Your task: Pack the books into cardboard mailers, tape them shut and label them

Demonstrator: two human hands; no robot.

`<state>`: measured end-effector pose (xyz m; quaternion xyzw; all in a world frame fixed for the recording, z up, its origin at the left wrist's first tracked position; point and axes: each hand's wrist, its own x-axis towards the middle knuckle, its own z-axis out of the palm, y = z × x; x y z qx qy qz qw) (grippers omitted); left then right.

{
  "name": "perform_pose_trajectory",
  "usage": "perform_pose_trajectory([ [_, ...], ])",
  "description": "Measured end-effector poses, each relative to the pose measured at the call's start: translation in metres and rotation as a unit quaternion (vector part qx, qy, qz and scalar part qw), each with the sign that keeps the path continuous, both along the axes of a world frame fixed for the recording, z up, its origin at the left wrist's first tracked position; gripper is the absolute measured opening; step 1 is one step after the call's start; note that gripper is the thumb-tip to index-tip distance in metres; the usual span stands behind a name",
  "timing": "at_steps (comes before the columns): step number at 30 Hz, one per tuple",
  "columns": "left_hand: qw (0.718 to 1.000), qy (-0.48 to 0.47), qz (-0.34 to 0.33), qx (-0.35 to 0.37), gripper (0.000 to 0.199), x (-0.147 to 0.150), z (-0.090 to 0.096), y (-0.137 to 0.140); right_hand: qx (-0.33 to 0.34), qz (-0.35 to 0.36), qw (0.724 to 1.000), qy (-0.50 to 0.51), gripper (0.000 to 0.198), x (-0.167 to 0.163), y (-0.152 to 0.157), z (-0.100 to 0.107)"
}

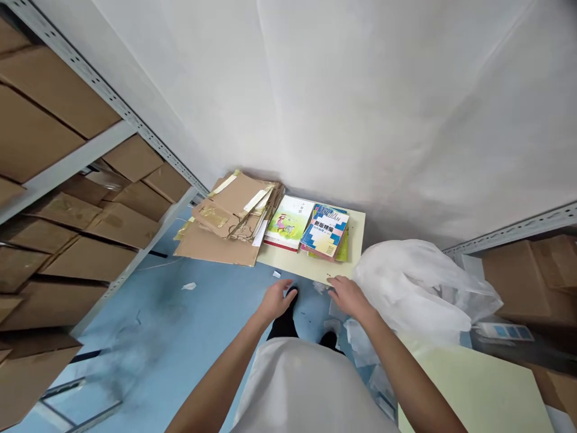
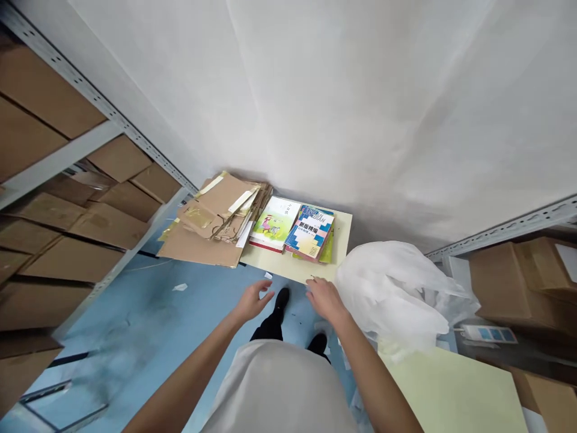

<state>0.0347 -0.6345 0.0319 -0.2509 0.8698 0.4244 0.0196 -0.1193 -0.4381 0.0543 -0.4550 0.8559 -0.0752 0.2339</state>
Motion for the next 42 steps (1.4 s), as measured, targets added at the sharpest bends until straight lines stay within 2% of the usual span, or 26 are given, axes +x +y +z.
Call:
perform_pose_trajectory([
  [2,1.000,0.002,-0.023,-0.001,0.040,-0.024,-0.010,-0.019,0.000,-0.030,0.999,0.015,0.041,-0.014,-0.025,-0.009],
  [5,0.999,-0.001,-0.035,0.035,0.048,-0.072,-0.026,-0.050,0.029,-0.089,0.995,0.025,0.065,-0.037,-0.064,-0.024],
  [9,0.989,-0.020,-0.027,0.145,0.057,-0.134,-0.043,-0.078,0.078,-0.148,0.986,0.021,0.086,-0.066,-0.104,-0.044],
  [12,0.971,-0.029,-0.049,0.231,0.052,-0.161,-0.051,-0.079,0.114,-0.190,0.975,0.031,0.094,-0.077,-0.118,-0.059],
  [15,0.955,-0.034,-0.025,0.293,0.058,-0.167,-0.056,-0.068,0.132,-0.219,0.965,0.054,0.085,-0.072,-0.124,-0.071],
  [19,0.917,-0.064,0.092,0.383,0.063,-0.157,-0.062,-0.061,0.162,-0.242,0.952,0.093,0.070,-0.055,-0.129,-0.075],
  [21,0.900,-0.087,0.120,0.411,0.056,-0.150,-0.062,-0.067,0.169,-0.232,0.953,0.097,0.070,-0.046,-0.130,-0.072],
  [24,0.883,-0.115,0.107,0.443,0.037,-0.136,-0.060,-0.081,0.159,-0.214,0.961,0.078,0.071,-0.031,-0.130,-0.066],
  [29,0.850,-0.131,0.081,0.504,0.033,-0.110,-0.062,-0.094,0.112,-0.210,0.971,0.027,0.072,0.001,-0.124,-0.065],
  [32,0.824,-0.101,0.087,0.550,0.045,-0.099,-0.068,-0.092,0.059,-0.222,0.973,-0.003,0.075,0.015,-0.116,-0.067],
  [34,0.814,-0.071,0.092,0.570,0.053,-0.096,-0.069,-0.091,-0.001,-0.241,0.970,-0.027,0.074,0.022,-0.109,-0.067],
  [37,0.817,-0.049,0.077,0.570,0.061,-0.096,-0.066,-0.091,-0.109,-0.273,0.954,-0.056,0.069,0.033,-0.097,-0.061],
  [39,0.823,-0.042,0.051,0.564,0.065,-0.098,-0.059,-0.091,-0.179,-0.294,0.936,-0.069,0.073,0.042,-0.088,-0.052],
  [42,0.832,-0.038,-0.002,0.553,0.062,-0.100,-0.044,-0.088,-0.259,-0.363,0.893,-0.068,0.084,0.054,-0.071,-0.035],
])
